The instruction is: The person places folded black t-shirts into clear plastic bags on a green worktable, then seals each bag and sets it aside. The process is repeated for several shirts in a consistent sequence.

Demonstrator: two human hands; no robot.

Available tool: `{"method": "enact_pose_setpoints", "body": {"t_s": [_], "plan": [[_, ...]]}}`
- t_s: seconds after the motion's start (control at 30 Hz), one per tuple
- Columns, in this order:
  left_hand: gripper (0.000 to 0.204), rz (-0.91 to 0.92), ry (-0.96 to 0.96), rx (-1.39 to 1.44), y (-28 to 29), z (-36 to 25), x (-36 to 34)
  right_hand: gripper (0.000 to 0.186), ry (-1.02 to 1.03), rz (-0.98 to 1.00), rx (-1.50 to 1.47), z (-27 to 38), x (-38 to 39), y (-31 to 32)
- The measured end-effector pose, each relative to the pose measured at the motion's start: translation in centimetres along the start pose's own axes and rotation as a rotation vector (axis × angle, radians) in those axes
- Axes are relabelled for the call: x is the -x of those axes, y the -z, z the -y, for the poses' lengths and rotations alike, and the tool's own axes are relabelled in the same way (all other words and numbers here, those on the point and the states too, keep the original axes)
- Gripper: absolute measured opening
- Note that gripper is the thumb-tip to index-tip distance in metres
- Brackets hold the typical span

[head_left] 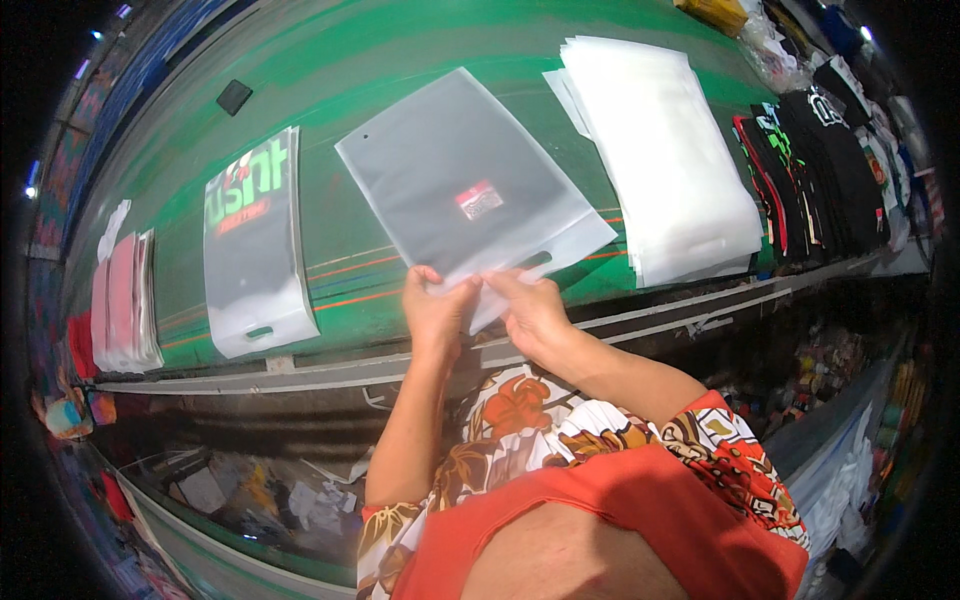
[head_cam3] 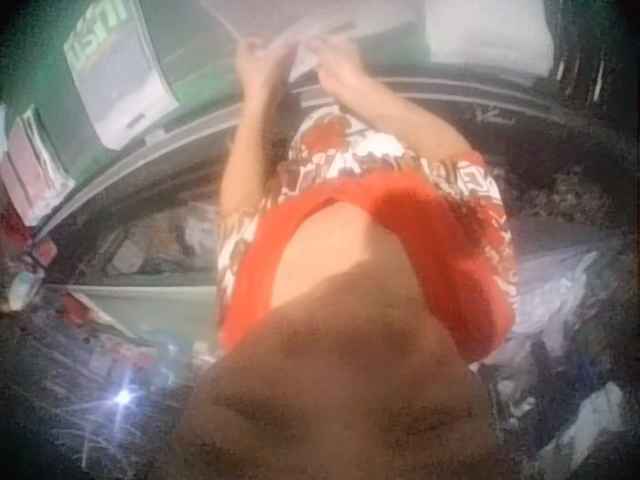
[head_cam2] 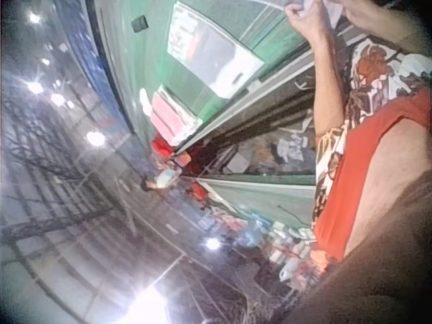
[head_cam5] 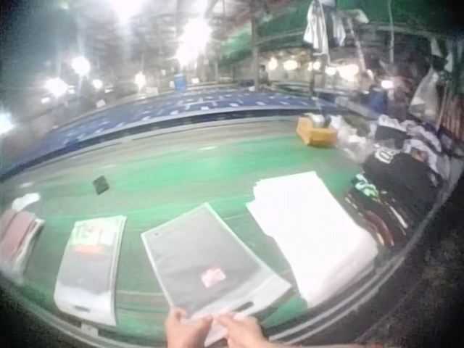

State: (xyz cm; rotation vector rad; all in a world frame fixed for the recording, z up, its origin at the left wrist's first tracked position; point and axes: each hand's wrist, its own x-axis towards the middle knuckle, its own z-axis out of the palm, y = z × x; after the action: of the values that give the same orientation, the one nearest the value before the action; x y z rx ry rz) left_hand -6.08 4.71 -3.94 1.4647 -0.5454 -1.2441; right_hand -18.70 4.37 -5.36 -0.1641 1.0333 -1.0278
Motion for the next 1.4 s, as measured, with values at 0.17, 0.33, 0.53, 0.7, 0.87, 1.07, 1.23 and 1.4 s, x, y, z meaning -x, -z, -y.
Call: {"method": "enact_pose_setpoints", "body": {"t_s": [0.17, 0.33, 0.53, 0.7, 0.87, 1.07, 1.23, 1.4], "plan": [[0.048, 0.007, 0.041, 0.019, -0.2, -0.6, 0.1, 0.013, 0.017, -0.035, -0.076, 1.3, 0.5, -0.3], [0.048, 0.006, 0.081, -0.018, -0.1, -0.8, 0.0, 0.013, -0.004, -0.047, -0.057, 1.6, 0.3, -0.3], [0.047, 0.004, 0.099, 0.004, 0.1, -0.5, -0.3, 0.012, 0.047, -0.021, -0.037, 2.6, -0.4, 0.8], [0.047, 0.007, 0.121, 0.001, 0.3, -0.2, -0.8, 0.014, 0.075, -0.028, -0.014, 2.5, -0.8, 0.7], [0.047, -0.005, 0.194, -0.026, -0.2, -1.5, -0.3, 0.014, 0.054, 0.005, 0.004, 3.6, -0.6, 0.8], [0.047, 0.021, 0.182, -0.066, 0.2, -1.4, -0.4, 0.014, 0.042, -0.053, 0.028, 4.1, 0.1, 0.4], [0.047, 0.031, 0.173, -0.03, 0.4, -0.7, -0.6, 0.018, 0.056, -0.049, 0.028, 5.2, 0.2, 1.2], [0.048, 0.043, 0.168, 0.028, 0.3, -1.1, -0.4, 0.024, 0.048, -0.067, -0.003, 4.9, -0.5, 1.8]]}}
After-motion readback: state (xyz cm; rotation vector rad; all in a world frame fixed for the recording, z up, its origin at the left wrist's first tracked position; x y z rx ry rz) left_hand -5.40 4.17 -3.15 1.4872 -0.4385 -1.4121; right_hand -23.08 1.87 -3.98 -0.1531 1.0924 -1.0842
